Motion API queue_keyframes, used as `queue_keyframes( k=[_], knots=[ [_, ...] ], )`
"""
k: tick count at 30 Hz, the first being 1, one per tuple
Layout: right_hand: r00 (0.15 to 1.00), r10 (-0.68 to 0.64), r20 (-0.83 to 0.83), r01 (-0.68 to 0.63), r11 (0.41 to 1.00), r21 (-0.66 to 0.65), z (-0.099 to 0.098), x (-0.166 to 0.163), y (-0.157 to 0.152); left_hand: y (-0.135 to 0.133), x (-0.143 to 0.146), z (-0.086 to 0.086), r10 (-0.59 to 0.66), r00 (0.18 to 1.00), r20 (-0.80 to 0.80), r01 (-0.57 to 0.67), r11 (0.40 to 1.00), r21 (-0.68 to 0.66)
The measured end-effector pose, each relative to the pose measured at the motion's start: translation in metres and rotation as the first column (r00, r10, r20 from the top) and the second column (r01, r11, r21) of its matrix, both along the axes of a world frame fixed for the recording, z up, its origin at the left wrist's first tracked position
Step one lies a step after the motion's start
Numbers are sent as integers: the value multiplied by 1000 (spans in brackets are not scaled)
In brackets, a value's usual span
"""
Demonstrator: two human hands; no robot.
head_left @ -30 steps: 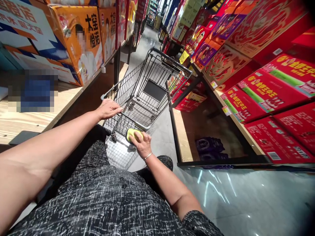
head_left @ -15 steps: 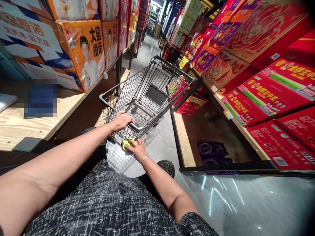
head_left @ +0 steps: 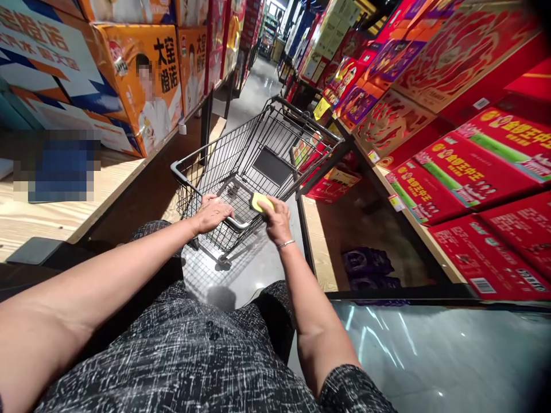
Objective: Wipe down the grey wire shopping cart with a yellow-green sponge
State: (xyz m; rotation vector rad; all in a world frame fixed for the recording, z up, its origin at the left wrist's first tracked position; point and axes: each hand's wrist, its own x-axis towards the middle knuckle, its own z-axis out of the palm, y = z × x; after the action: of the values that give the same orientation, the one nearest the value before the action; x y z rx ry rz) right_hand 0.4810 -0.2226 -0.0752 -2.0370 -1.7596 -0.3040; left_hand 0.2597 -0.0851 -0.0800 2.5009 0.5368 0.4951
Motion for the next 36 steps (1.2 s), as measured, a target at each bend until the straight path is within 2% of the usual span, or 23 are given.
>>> queue_keyframes(
  k=[3,5,9,13,15,18,21,24,26,28,32,36],
  knots=[
    [990,-139,-17,138,988,-73,16,36,16,-7,2,3,-4,1000,-17,4,1000,13],
    [983,-184,7,183,976,-121,27,46,22,-10,3,4,14,1000,-15,-13,1000,15],
    [986,-49,161,97,946,-308,50,38,25,-15,8,3,61,998,19,-62,998,17],
    [957,28,289,117,874,-472,69,24,28,-18,12,1,76,996,45,-77,997,11],
    [953,46,301,118,855,-506,73,22,28,-18,13,0,83,995,60,-83,997,-5],
    [960,35,278,111,864,-491,71,22,23,-13,11,-1,85,993,83,-84,996,-20],
    [978,-60,198,134,913,-385,59,19,13,0,7,-3,63,994,89,-62,998,-15],
    [988,-150,41,155,979,-135,37,6,4,14,3,-5,32,997,73,-33,999,24],
    [991,-127,-35,129,990,49,17,-10,-1,21,-1,-6,-15,999,45,12,997,72],
    [998,-44,-44,50,986,158,-8,-33,-5,26,-4,-7,-40,999,21,37,993,115],
    [992,123,10,-123,984,129,-60,-79,-12,35,-10,-9,-15,1000,-7,15,993,120],
    [992,114,50,-119,987,110,-90,-99,-8,49,-12,-11,-35,999,-15,36,996,80]
  ],
)
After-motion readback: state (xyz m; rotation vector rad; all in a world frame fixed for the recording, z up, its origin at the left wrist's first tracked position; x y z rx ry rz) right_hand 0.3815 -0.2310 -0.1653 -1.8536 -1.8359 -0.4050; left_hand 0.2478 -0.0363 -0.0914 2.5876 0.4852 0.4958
